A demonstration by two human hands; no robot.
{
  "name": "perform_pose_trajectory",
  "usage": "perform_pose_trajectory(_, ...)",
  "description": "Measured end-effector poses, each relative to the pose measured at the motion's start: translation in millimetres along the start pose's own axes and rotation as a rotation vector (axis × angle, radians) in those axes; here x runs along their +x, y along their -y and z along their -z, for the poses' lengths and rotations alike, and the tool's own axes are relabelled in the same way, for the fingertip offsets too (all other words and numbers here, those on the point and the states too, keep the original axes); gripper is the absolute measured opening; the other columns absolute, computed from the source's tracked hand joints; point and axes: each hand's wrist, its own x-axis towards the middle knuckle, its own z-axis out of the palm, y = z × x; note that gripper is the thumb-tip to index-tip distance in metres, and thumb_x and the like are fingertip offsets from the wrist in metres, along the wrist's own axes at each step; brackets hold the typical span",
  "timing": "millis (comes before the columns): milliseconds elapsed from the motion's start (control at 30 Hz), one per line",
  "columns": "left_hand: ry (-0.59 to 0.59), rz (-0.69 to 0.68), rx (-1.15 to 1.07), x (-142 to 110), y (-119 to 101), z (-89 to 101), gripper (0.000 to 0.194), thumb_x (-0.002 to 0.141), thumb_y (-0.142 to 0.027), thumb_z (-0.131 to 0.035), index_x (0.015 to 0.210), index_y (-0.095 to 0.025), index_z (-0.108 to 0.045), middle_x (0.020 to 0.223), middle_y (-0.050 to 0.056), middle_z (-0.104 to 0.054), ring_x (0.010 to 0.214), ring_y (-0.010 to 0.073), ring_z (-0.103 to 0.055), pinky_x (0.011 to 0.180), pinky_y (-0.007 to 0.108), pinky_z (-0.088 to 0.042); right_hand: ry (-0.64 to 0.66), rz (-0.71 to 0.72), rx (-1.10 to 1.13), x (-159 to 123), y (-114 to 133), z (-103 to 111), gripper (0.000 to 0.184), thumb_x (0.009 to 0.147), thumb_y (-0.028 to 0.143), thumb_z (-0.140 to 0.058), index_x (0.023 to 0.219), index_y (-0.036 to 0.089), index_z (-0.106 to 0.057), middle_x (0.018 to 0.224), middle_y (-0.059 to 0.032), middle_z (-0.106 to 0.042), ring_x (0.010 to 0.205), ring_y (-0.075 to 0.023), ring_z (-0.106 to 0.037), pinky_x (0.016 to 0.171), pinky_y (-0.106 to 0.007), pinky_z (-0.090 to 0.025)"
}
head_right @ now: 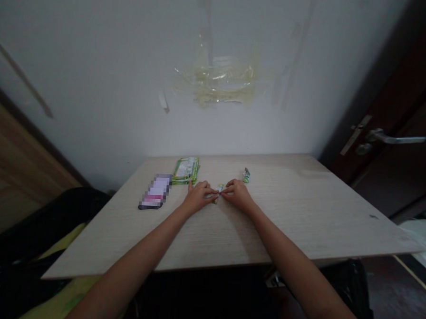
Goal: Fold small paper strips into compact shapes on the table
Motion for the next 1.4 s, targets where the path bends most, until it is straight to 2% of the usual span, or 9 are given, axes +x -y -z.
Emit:
perform_pose_trajectory(300,-0.005,-0.004,-0.001,0.8,2.6,-1.7,0.026,0.090,-0.049,-0.062,0.108,-0.036,-0.075,0.104,0.002,-0.061,0.110,0.0231,-0.055,0.115,0.057,-0.015,0.001,-0.085,-0.062,4.1,1.6,-2.2,0.016,0.086,0.031,-0.070,0.093,0.023,-0.081,0.108,-0.0121,-0.065,0.101,-0.0230,-0.060,0.096,-0.037,-0.046)
perform_pose_trajectory(667,-0.004,0.000,0.008,0.8,1.2,-1.2,0.026,0.091,-0.049,-0.060,0.108,-0.036,-0.075,0.105,0.002,-0.062,0.110,0.0233,-0.055,0.114,0.064,-0.009,-0.018,-0.116,-0.147,8.2,4.2,-3.2,0.022,0.090,0.035,-0.066,0.102,0.023,-0.080,0.104,-0.0115,-0.063,0.100,-0.0221,-0.058,0.096,-0.035,-0.044)
perform_pose_trajectory(1133,-0.008,-0.008,-0.001,-0.1,-0.4,1.4,0.027,0.090,-0.048,-0.061,0.109,-0.035,-0.076,0.102,0.003,-0.062,0.108,0.0228,-0.055,0.116,0.055,-0.016,-0.058,-0.097,-0.190,11.7,3.7,-7.4,0.026,0.094,0.032,-0.059,0.108,0.023,-0.078,0.098,-0.0121,-0.062,0.098,-0.0236,-0.057,0.094,-0.037,-0.046)
perform_pose_trajectory(1300,-0.006,-0.003,0.000,0.2,0.5,0.5,0.027,0.091,-0.049,-0.060,0.109,-0.036,-0.075,0.102,0.002,-0.060,0.107,0.0223,-0.054,0.114,0.058,-0.013,-0.096,-0.098,-0.125,10.1,1.4,-6.8,0.024,0.093,0.029,-0.059,0.108,0.023,-0.078,0.106,-0.0116,-0.062,0.102,-0.0224,-0.057,0.097,-0.036,-0.046)
perform_pose_trajectory(1400,-0.009,-0.006,0.002,0.1,1.0,-0.5,0.027,0.090,-0.050,-0.061,0.109,-0.037,-0.075,0.103,0.002,-0.061,0.107,0.0217,-0.054,0.114,0.058,-0.011,-0.073,-0.077,-0.095,9.1,1.5,-6.0,0.022,0.093,0.031,-0.061,0.105,0.023,-0.078,0.111,-0.0115,-0.062,0.105,-0.0218,-0.058,0.098,-0.035,-0.044)
